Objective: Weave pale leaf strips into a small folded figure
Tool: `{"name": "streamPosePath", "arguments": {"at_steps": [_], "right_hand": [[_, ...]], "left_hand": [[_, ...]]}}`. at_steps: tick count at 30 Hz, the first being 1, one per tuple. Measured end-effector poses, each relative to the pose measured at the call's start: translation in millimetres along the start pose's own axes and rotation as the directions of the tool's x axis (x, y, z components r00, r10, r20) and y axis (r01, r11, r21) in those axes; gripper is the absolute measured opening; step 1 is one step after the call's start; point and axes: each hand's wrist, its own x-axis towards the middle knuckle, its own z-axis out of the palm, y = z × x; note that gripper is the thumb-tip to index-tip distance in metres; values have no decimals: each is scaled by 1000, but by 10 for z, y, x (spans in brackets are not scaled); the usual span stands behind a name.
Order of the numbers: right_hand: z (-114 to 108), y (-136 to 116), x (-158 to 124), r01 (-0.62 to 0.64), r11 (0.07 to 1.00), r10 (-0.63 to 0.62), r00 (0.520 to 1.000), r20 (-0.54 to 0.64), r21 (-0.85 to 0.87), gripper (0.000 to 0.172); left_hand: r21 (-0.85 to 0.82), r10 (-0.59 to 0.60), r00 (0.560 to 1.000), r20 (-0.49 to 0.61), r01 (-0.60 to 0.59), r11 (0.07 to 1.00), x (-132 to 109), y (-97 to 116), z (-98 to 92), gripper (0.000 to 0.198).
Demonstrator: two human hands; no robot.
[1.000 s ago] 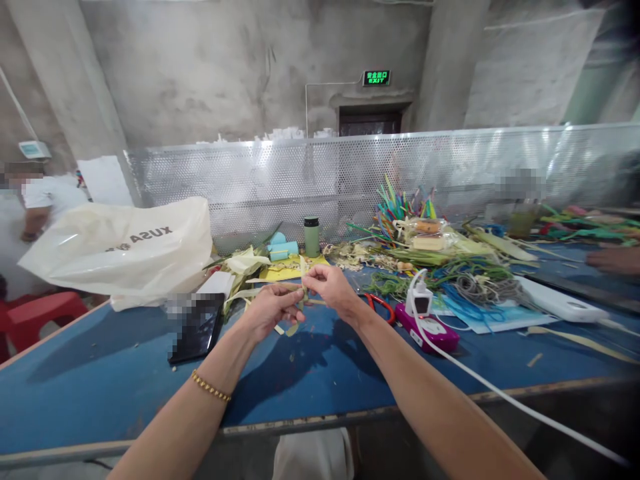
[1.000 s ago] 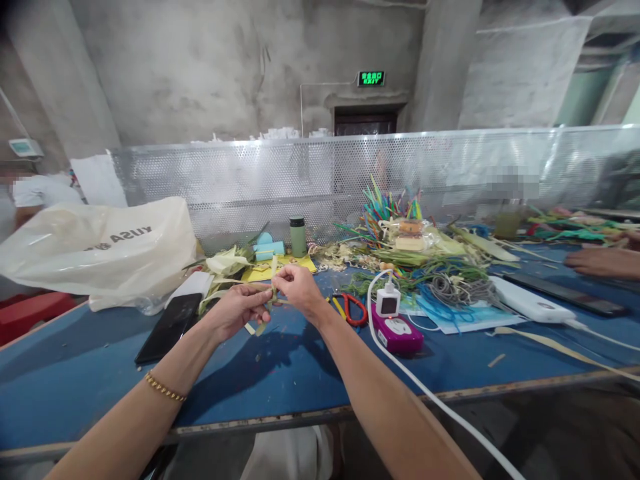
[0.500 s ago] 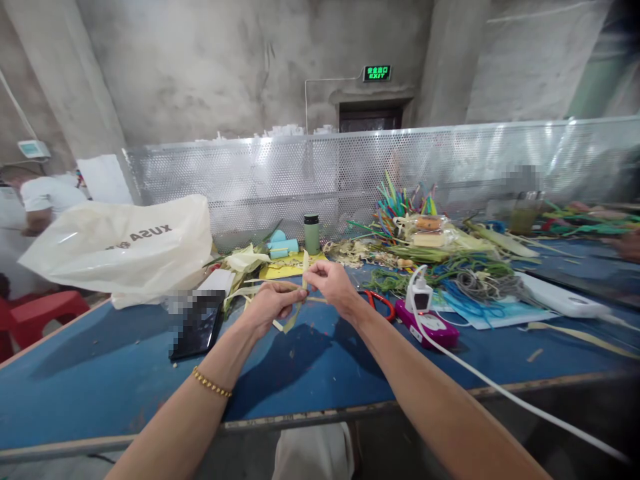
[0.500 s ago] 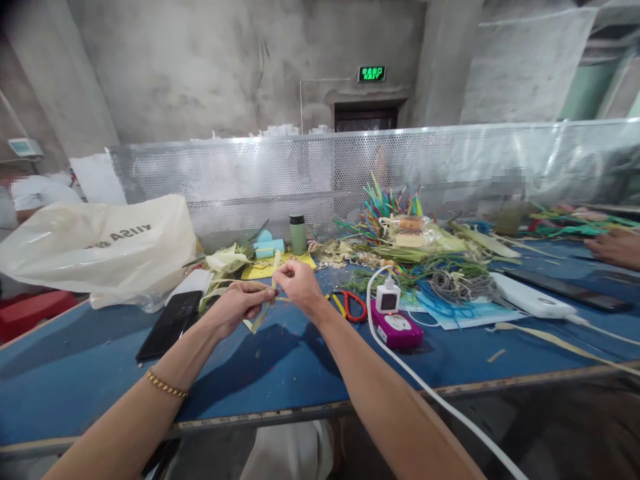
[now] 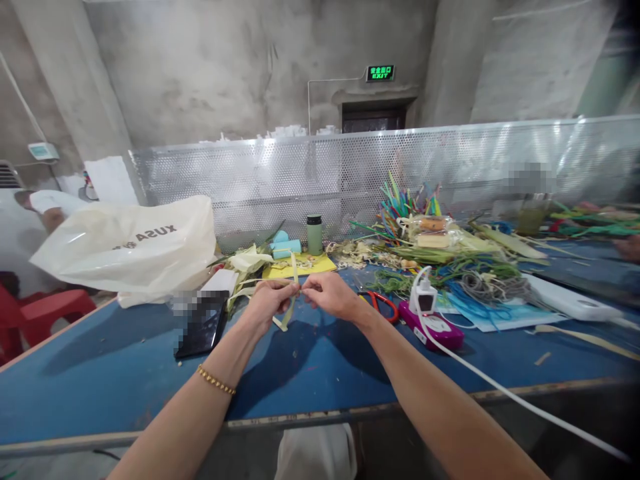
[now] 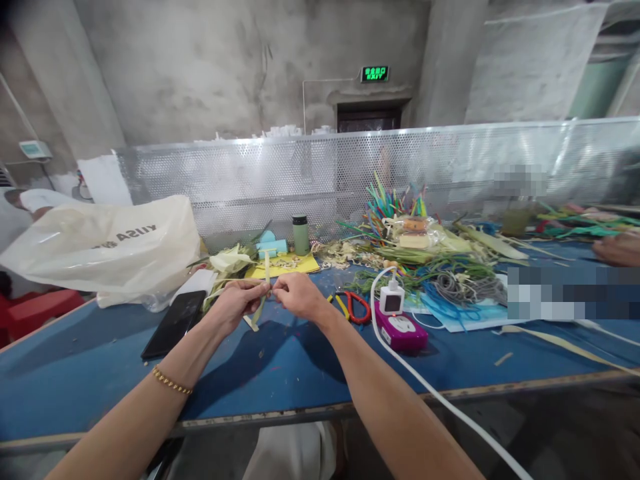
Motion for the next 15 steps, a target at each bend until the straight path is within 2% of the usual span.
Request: {"name": "streamPosePath", "arguments": {"at_steps": [3,9,15], "right_hand": [[-9,0,-7,10,999,-11,1000,-26,-53,13],[-20,1,2,23,994,-27,999,-42,-102,10],[-45,26,-15,40,989,-48,997,-56,-140,10]], "left_hand": [[-19,-13,999,36,13,1000,-1,2,15,31],[-1,12,1000,-15,-12,1000,25,-45,9,25],[-26,-31,999,-17,30,999,44,-50,-30,23]]}}
